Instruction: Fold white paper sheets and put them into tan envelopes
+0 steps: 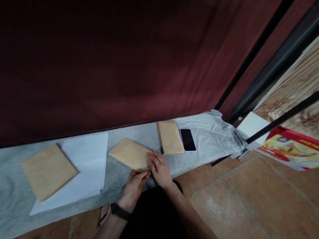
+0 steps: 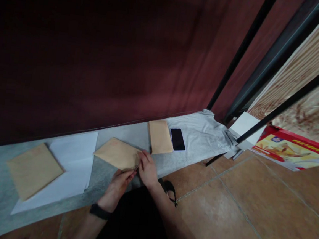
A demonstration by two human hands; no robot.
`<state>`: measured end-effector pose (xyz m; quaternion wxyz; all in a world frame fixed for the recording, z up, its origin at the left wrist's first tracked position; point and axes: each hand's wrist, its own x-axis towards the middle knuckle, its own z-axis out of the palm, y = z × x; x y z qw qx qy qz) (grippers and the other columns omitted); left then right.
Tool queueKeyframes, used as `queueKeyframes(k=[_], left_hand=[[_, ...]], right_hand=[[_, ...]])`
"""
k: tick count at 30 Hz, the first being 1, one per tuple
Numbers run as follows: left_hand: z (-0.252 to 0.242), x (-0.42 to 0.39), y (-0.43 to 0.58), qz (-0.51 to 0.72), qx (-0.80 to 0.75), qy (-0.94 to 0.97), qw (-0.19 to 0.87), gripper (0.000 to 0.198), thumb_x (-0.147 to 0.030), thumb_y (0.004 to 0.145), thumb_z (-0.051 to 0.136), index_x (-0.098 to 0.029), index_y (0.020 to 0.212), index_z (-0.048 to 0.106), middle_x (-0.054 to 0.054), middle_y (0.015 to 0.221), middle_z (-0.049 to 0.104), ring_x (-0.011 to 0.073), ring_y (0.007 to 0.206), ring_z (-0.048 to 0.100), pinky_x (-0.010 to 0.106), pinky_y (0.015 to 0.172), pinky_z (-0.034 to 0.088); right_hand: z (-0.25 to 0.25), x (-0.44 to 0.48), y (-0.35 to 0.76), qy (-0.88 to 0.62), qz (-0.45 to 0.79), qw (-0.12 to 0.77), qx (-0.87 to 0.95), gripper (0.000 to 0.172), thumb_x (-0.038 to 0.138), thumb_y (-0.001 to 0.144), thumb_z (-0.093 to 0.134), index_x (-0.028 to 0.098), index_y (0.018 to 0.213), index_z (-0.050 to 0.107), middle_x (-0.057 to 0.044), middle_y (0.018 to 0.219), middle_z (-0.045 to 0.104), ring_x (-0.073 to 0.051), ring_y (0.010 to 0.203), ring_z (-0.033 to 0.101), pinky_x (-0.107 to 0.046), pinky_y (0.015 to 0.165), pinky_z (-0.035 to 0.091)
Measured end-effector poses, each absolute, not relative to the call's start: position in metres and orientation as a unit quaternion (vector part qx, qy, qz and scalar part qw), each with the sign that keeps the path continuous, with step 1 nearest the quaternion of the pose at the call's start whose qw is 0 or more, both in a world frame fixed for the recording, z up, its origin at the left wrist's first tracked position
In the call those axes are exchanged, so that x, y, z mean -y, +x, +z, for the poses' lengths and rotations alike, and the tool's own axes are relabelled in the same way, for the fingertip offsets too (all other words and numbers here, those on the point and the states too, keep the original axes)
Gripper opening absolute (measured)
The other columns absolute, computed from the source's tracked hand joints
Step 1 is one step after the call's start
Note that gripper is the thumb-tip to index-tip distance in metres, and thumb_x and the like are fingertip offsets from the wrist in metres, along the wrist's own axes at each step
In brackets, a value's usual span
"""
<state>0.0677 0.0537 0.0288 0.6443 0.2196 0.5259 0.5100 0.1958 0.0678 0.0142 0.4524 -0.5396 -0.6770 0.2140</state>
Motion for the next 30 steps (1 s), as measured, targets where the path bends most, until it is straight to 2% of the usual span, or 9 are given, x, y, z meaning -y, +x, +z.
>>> queueKeyframes(k=[4, 9, 10, 12, 14, 16, 19, 24, 30], left_hand=[[0.035, -0.047, 0.056, 0.494, -0.533, 0.213, 0.653, 0.030, -0.016, 0.055, 0.080, -0.018, 0.079, 0.062, 0.000, 0.072, 0.071, 0.0131, 0.060, 0.065, 0.025, 0.061, 0.051], [0.042, -0.026, 0.035, 0.392, -0.608, 0.379, 0.576, 0.029, -0.045, 0.072, 0.075, -0.019, 0.074, 0.064, 0.000, 0.058, 0.062, 0.0151, 0.047, 0.056, 0.026, 0.045, 0.042], [0.044, -0.026, 0.033, 0.398, -0.611, 0.438, 0.526, 0.027, -0.046, 0.075, 0.073, -0.020, 0.073, 0.065, 0.001, 0.060, 0.063, 0.0166, 0.051, 0.059, 0.028, 0.050, 0.047], [0.046, -0.036, 0.034, 0.416, -0.589, 0.558, 0.410, 0.022, -0.043, 0.081, 0.067, -0.022, 0.083, 0.070, 0.007, 0.082, 0.071, 0.0228, 0.080, 0.068, 0.034, 0.077, 0.055], [0.044, -0.056, 0.038, 0.392, -0.561, 0.664, 0.300, 0.029, -0.039, 0.088, 0.058, -0.023, 0.109, 0.070, 0.010, 0.122, 0.068, 0.0280, 0.122, 0.058, 0.042, 0.107, 0.044], [0.036, -0.081, 0.041, 0.320, -0.561, 0.735, 0.204, 0.044, -0.037, 0.093, 0.050, -0.019, 0.132, 0.059, 0.012, 0.148, 0.051, 0.0302, 0.143, 0.036, 0.049, 0.119, 0.029], [0.020, -0.114, 0.042, 0.220, -0.561, 0.791, 0.108, 0.053, -0.037, 0.097, 0.040, -0.016, 0.144, 0.047, 0.013, 0.156, 0.040, 0.0297, 0.150, 0.025, 0.053, 0.122, 0.019], [0.004, -0.150, 0.024, 0.170, -0.589, 0.789, 0.039, 0.058, -0.042, 0.099, 0.032, -0.013, 0.148, 0.043, 0.015, 0.158, 0.037, 0.0277, 0.149, 0.027, 0.047, 0.122, 0.018], [0.002, -0.181, -0.016, 0.143, -0.626, 0.766, 0.002, 0.066, -0.051, 0.098, 0.031, -0.012, 0.151, 0.037, 0.016, 0.158, 0.035, 0.0304, 0.150, 0.025, 0.051, 0.121, 0.017]], right_hand=[[0.013, -0.065, 0.203, -0.491, 0.167, 0.346, 0.781, 0.039, 0.023, 0.099, 0.047, 0.021, 0.137, 0.056, -0.009, 0.144, 0.055, -0.023, 0.136, 0.046, -0.046, 0.117, 0.035], [0.011, -0.060, 0.202, -0.500, 0.136, 0.321, 0.793, 0.040, 0.027, 0.100, 0.049, 0.023, 0.139, 0.055, -0.008, 0.142, 0.057, -0.024, 0.135, 0.048, -0.052, 0.119, 0.030], [0.011, -0.059, 0.201, -0.502, 0.130, 0.319, 0.793, 0.041, 0.027, 0.099, 0.049, 0.024, 0.139, 0.055, -0.008, 0.142, 0.058, -0.025, 0.135, 0.048, -0.053, 0.119, 0.027], [0.011, -0.057, 0.198, -0.506, 0.121, 0.318, 0.792, 0.042, 0.026, 0.098, 0.051, 0.024, 0.139, 0.055, -0.008, 0.142, 0.058, -0.026, 0.136, 0.047, -0.055, 0.120, 0.024], [0.011, -0.056, 0.196, -0.510, 0.117, 0.319, 0.790, 0.043, 0.025, 0.096, 0.053, 0.024, 0.139, 0.056, -0.008, 0.141, 0.059, -0.027, 0.136, 0.047, -0.056, 0.121, 0.021], [0.010, -0.056, 0.194, -0.513, 0.117, 0.320, 0.788, 0.044, 0.024, 0.095, 0.054, 0.025, 0.138, 0.056, -0.008, 0.139, 0.060, -0.027, 0.135, 0.048, -0.056, 0.121, 0.020], [0.010, -0.056, 0.194, -0.515, 0.118, 0.315, 0.788, 0.045, 0.022, 0.095, 0.053, 0.025, 0.140, 0.055, -0.007, 0.137, 0.061, -0.026, 0.133, 0.050, -0.055, 0.121, 0.021], [0.012, -0.057, 0.194, -0.511, 0.121, 0.312, 0.792, 0.041, 0.024, 0.097, 0.050, 0.026, 0.138, 0.056, -0.006, 0.139, 0.061, -0.025, 0.132, 0.051, -0.054, 0.120, 0.022], [0.010, -0.058, 0.194, -0.506, 0.121, 0.315, 0.794, 0.043, 0.022, 0.096, 0.049, 0.024, 0.138, 0.056, -0.007, 0.139, 0.060, -0.024, 0.133, 0.050, -0.052, 0.120, 0.025]])
